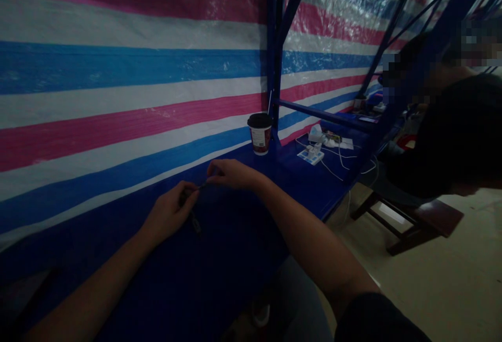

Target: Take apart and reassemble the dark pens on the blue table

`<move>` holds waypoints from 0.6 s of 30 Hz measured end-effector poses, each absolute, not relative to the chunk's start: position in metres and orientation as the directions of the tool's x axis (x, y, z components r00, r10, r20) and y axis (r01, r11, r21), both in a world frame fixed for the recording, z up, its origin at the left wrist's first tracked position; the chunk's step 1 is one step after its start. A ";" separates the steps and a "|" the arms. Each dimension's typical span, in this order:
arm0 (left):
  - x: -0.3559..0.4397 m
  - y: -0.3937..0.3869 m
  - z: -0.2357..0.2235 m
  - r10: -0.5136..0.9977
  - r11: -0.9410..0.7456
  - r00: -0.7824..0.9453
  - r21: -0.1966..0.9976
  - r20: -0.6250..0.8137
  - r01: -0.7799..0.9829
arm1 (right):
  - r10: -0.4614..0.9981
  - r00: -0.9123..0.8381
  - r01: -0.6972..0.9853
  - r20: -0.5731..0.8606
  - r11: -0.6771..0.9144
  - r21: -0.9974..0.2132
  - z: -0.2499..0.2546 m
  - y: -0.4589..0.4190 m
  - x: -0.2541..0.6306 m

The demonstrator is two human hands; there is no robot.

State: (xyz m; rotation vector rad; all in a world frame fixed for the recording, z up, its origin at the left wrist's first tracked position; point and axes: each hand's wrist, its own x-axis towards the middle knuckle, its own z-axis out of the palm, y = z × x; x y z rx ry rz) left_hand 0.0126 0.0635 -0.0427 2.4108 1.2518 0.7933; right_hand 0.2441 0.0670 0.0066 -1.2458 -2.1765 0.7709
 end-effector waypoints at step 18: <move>0.016 0.061 -0.036 0.826 -0.560 0.384 0.520 0.412 0.645 | 0.911 -0.287 0.405 0.298 0.397 -0.824 0.007 0.073 0.247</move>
